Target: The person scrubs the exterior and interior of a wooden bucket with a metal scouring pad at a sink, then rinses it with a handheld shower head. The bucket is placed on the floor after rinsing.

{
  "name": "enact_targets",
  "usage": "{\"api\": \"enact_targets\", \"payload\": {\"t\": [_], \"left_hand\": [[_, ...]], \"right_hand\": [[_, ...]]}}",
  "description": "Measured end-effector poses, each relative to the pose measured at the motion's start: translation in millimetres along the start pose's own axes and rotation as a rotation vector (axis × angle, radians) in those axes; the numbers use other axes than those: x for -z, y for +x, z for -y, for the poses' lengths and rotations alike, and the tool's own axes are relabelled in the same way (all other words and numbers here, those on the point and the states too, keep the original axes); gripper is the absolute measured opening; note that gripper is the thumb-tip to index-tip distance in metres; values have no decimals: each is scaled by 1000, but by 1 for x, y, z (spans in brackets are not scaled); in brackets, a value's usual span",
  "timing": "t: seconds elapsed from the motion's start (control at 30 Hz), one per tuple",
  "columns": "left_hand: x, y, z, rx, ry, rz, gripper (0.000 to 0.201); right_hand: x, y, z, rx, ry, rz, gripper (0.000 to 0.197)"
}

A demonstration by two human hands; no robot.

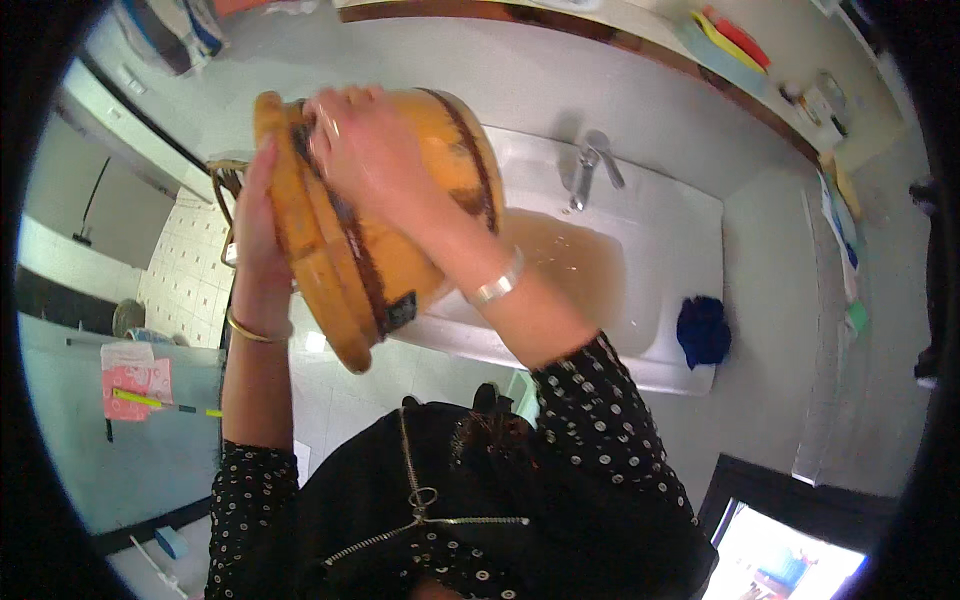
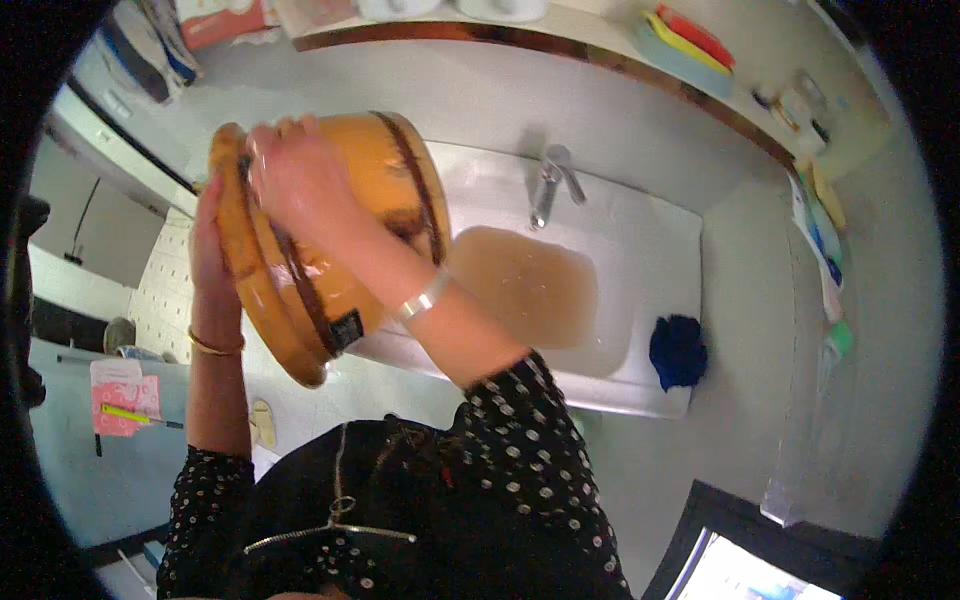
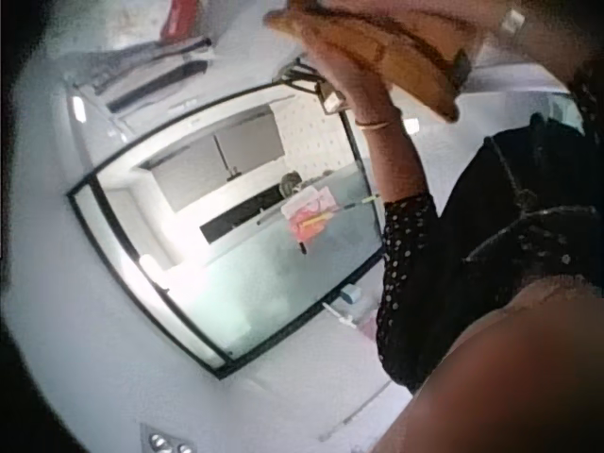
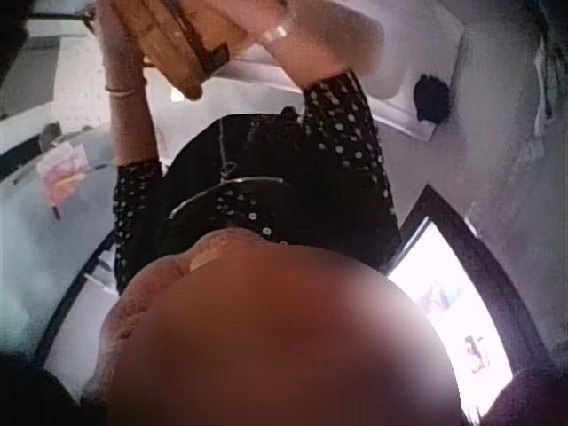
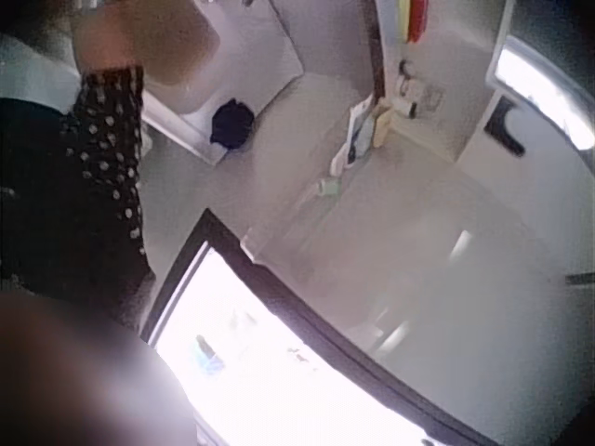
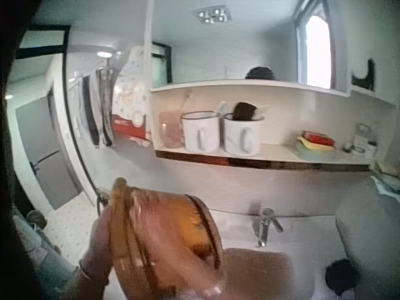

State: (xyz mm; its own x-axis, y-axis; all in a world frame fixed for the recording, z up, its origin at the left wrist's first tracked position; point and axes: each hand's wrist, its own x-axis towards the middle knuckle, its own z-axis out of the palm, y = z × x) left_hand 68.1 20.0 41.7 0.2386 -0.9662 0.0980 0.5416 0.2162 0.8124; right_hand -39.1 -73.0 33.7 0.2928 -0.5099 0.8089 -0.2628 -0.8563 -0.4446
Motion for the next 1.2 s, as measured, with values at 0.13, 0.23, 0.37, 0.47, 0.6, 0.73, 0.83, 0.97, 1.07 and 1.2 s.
{"api": "enact_targets", "payload": {"t": [0.13,0.23,0.37,0.47,0.6,0.73,0.83,0.97,1.07,1.2], "left_hand": [[0,-3,-2,29,72,-129,41],[6,-9,-1,17,117,-103,42],[8,-11,-5,128,45,-73,44],[2,-13,-10,105,144,-106,45],[-7,-33,-15,20,454,-373,46],[-10,-46,-4,-50,729,-269,45],[-12,-46,-6,-31,660,-250,48],[-16,-46,-5,-37,647,-228,48],[-19,-51,-2,-54,634,-195,49],[-23,-57,1,-88,588,-169,50]], "right_hand": [[9,6,-86,-246,-260,-96,16],[43,-64,-156,-428,-313,-329,18],[49,-187,-224,-836,-191,157,24],[31,-254,-246,-940,-423,405,29],[4,-305,-239,-871,-865,346,41],[1,-314,-235,-706,-554,982,43],[14,-317,-239,-876,-189,929,40],[25,-335,-235,-836,-648,697,35],[31,-348,-225,-673,-486,848,36],[55,-312,-216,-954,245,484,40]]}}
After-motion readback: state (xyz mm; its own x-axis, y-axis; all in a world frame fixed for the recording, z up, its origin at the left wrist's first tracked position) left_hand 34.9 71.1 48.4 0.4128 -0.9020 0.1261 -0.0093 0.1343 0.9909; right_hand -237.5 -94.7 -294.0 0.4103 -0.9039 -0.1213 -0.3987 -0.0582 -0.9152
